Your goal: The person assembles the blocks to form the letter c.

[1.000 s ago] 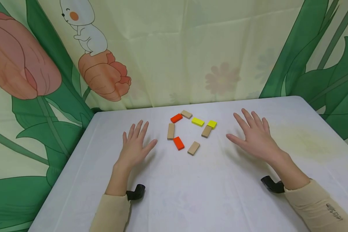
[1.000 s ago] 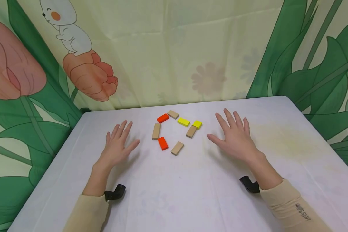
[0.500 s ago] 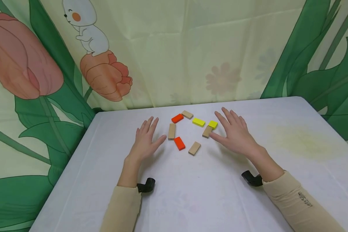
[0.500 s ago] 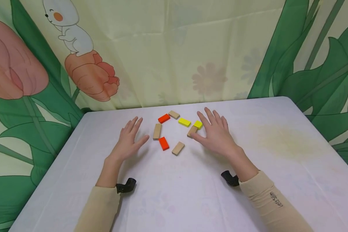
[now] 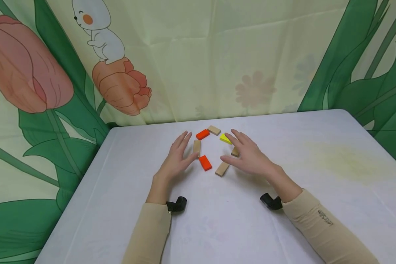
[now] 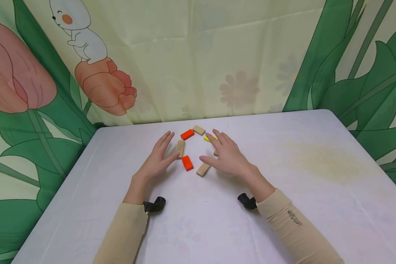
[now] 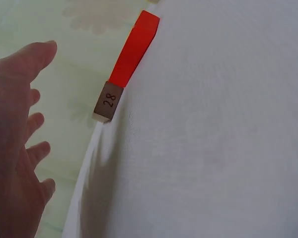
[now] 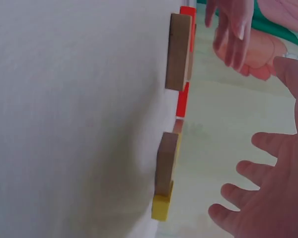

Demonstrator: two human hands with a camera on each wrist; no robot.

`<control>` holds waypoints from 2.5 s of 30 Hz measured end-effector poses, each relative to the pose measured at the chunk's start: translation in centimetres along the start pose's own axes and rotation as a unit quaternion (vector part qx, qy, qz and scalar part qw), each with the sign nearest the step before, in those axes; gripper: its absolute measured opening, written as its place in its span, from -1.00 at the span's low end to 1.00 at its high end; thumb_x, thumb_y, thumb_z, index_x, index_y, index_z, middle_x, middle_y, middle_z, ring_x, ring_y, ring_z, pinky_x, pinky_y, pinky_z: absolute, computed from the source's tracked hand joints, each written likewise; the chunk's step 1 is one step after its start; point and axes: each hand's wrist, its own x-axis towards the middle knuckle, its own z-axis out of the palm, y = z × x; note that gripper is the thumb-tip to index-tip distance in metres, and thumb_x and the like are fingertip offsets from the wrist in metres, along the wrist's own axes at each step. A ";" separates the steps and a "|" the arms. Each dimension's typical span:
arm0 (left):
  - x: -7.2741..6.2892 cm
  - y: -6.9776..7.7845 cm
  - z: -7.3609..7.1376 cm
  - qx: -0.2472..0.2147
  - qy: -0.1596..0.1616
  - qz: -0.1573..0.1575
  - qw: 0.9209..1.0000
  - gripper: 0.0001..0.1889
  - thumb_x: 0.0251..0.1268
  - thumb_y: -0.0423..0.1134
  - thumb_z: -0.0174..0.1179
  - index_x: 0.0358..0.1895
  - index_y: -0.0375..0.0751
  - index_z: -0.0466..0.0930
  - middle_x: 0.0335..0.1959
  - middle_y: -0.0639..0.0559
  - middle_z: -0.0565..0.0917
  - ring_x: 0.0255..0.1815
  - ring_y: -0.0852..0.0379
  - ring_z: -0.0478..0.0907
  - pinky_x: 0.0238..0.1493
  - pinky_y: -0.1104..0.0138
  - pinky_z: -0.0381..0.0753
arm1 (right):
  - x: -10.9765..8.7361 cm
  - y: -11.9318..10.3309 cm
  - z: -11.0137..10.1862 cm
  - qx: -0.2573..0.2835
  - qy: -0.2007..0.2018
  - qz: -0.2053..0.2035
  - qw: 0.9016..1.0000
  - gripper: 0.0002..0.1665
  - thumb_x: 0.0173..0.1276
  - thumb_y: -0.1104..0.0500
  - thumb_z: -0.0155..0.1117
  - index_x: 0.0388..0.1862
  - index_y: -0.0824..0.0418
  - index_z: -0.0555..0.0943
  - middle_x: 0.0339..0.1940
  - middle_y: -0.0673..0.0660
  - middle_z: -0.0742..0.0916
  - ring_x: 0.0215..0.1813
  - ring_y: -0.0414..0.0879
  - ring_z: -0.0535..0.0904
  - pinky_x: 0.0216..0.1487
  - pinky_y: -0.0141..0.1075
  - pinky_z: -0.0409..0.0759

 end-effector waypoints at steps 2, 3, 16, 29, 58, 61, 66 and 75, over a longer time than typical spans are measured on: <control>0.3 -0.1 0.3 -0.005 -0.004 -0.004 1.000 -0.20 0.44 0.15 0.11 0.65 0.14 0.00 0.65 0.12 -0.04 0.61 0.03 -0.10 0.48 -0.13 0.14 | 0.3 -0.2 0.5 0.009 -0.002 -0.011 1.000 0.01 0.41 -0.22 0.26 0.64 0.17 0.12 0.66 0.20 0.08 0.62 0.24 -0.08 0.50 0.26 0.00; 0.5 -0.1 0.4 -0.007 -0.006 -0.005 1.000 -0.20 0.43 0.15 0.11 0.64 0.14 0.01 0.65 0.13 -0.04 0.61 0.03 -0.10 0.47 -0.14 0.15 | 0.5 -0.3 0.7 0.015 -0.004 -0.017 1.000 0.00 0.41 -0.22 0.27 0.64 0.17 0.12 0.65 0.20 0.08 0.62 0.23 -0.07 0.50 0.25 0.02; 1.6 -1.6 1.2 -0.048 0.008 0.020 0.999 -0.30 0.44 0.04 0.15 0.58 -0.01 0.20 0.60 0.07 0.14 0.59 0.01 0.05 0.49 -0.10 0.13 | 2.7 -0.9 2.9 0.132 -0.042 -0.080 0.987 -0.10 0.40 -0.08 0.35 0.62 0.05 0.22 0.63 0.10 0.21 0.60 0.09 0.08 0.47 0.19 0.18; 1.5 -2.4 1.9 -0.088 0.007 0.031 0.996 -0.39 0.40 -0.01 0.20 0.49 -0.01 0.38 0.52 0.06 0.32 0.54 0.05 0.18 0.49 -0.06 0.16 | 3.2 0.0 4.5 0.151 -0.058 -0.101 0.982 -0.26 0.36 0.04 0.42 0.48 0.11 0.43 0.48 0.08 0.45 0.53 0.03 0.25 0.49 0.03 0.24; 1.7 -2.3 1.3 -0.080 -0.051 -0.011 0.995 -0.42 0.34 -0.17 0.19 0.44 -0.02 0.41 0.51 0.04 0.33 0.55 0.04 0.16 0.52 0.02 0.10 | 3.6 -0.3 4.9 0.070 -0.099 -0.135 0.983 -0.59 0.35 0.06 0.44 0.15 0.13 0.72 0.27 0.10 0.63 0.36 0.07 0.45 0.37 -0.02 0.43; 1.7 -2.3 1.3 -0.076 -0.049 -0.004 0.996 -0.43 0.35 -0.16 0.20 0.43 -0.04 0.42 0.50 0.05 0.34 0.54 0.05 0.17 0.53 0.04 0.10 | 3.6 -0.4 4.9 0.069 -0.101 -0.128 0.984 -0.61 0.33 0.06 0.47 0.12 0.10 0.74 0.25 0.08 0.64 0.34 0.04 0.46 0.35 -0.07 0.45; 1.7 -2.3 1.4 -0.073 -0.037 0.010 0.997 -0.44 0.34 -0.17 0.24 0.41 -0.07 0.44 0.48 0.03 0.37 0.53 0.02 0.19 0.52 0.05 0.12 | 3.6 -0.7 4.9 0.070 -0.094 -0.130 0.985 -0.64 0.30 0.07 0.50 0.07 0.09 0.75 0.20 0.06 0.66 0.30 0.01 0.49 0.35 -0.10 0.45; 1.2 -2.5 1.5 -0.075 -0.039 0.003 0.996 -0.45 0.34 -0.15 0.26 0.40 -0.06 0.46 0.49 0.04 0.37 0.54 0.02 0.18 0.52 0.04 0.11 | 3.5 -1.1 5.4 0.057 -0.086 -0.139 0.985 -0.69 0.32 0.08 0.48 0.03 0.10 0.77 0.16 0.07 0.68 0.24 0.01 0.53 0.29 -0.12 0.51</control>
